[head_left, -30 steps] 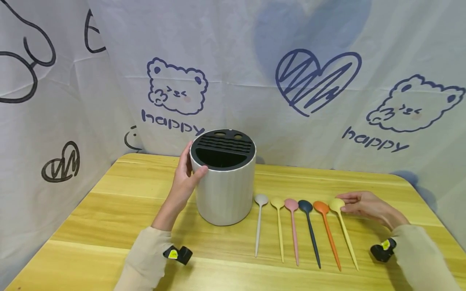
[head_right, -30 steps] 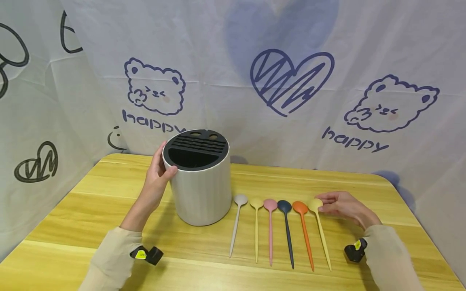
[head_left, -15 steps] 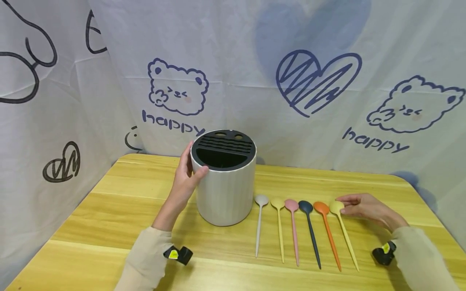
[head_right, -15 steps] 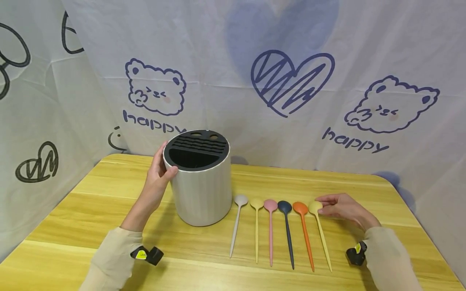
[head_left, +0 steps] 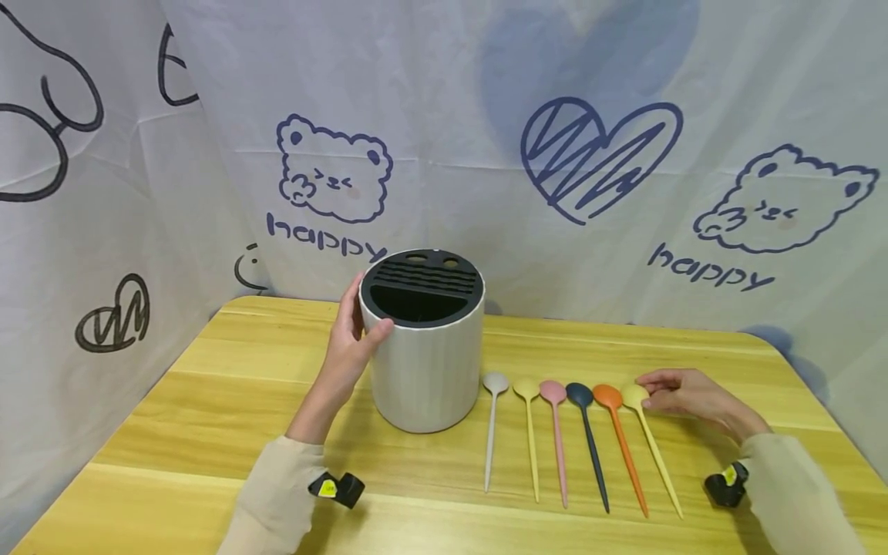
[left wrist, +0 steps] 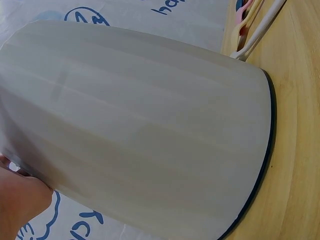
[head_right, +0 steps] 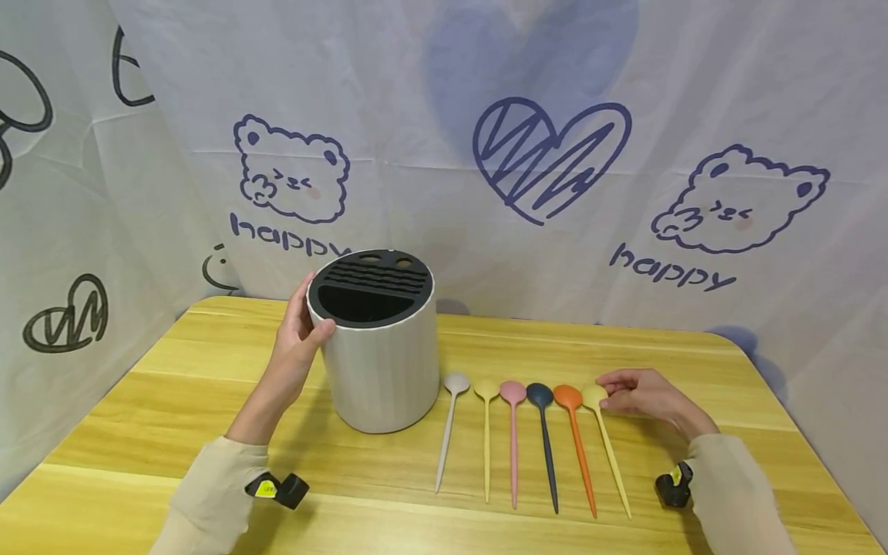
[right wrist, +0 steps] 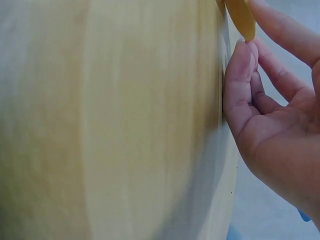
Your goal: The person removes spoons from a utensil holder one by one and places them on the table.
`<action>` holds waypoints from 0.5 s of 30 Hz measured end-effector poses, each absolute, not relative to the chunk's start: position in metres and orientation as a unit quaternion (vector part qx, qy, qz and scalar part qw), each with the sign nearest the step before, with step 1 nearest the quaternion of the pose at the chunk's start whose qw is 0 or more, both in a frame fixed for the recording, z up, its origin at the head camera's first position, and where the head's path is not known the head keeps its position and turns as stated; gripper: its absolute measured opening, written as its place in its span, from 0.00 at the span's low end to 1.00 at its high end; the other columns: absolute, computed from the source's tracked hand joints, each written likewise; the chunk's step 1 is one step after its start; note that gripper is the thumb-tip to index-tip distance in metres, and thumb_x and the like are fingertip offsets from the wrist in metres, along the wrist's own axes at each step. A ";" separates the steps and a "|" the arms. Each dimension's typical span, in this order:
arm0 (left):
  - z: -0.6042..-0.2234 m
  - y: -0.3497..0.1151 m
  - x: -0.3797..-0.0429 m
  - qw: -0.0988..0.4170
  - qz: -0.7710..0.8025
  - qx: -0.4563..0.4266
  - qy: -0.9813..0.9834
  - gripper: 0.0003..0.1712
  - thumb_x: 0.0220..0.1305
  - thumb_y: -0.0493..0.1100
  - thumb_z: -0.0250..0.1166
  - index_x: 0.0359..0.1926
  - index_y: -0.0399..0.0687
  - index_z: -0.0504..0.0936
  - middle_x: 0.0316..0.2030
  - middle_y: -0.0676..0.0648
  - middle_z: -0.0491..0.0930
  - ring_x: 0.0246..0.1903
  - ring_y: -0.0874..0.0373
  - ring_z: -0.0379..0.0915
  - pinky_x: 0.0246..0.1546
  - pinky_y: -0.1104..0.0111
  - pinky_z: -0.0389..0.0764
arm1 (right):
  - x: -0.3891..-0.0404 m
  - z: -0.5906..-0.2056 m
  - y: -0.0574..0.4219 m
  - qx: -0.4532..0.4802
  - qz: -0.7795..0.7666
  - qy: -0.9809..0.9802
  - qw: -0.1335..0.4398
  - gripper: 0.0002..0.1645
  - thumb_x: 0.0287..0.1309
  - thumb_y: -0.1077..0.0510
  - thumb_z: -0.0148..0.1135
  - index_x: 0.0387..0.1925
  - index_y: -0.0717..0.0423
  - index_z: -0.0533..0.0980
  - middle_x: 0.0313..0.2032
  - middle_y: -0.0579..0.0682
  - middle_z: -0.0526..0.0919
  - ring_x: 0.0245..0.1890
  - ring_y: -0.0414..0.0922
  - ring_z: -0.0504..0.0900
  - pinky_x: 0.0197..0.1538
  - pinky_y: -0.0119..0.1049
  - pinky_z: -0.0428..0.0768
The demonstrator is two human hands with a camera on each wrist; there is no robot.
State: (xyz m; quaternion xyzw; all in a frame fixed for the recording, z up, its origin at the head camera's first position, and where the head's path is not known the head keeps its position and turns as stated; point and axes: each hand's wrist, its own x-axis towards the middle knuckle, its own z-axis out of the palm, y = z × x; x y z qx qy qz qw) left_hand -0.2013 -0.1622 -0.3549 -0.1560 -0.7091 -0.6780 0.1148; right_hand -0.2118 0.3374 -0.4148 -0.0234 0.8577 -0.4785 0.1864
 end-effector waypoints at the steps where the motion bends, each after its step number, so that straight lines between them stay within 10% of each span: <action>1: -0.355 -0.162 -0.201 0.114 -0.678 -0.157 -0.709 0.48 0.62 0.50 0.60 0.76 0.47 0.45 0.75 0.49 0.45 0.72 0.56 0.41 0.70 0.59 0.49 | -0.211 -0.415 0.338 -0.021 -0.481 0.857 0.186 0.36 0.55 0.60 0.69 0.59 0.76 0.67 0.44 0.55 0.77 0.39 0.41 0.75 0.41 0.32 0.80; 15: -0.357 -0.161 -0.203 0.118 -0.674 -0.160 -0.712 0.54 0.58 0.60 0.65 0.76 0.47 0.47 0.74 0.48 0.47 0.72 0.54 0.41 0.71 0.53 0.44 | -0.205 -0.414 0.336 0.008 -0.476 0.862 0.173 0.35 0.61 0.53 0.64 0.61 0.73 0.66 0.45 0.55 0.76 0.40 0.43 0.75 0.42 0.34 0.81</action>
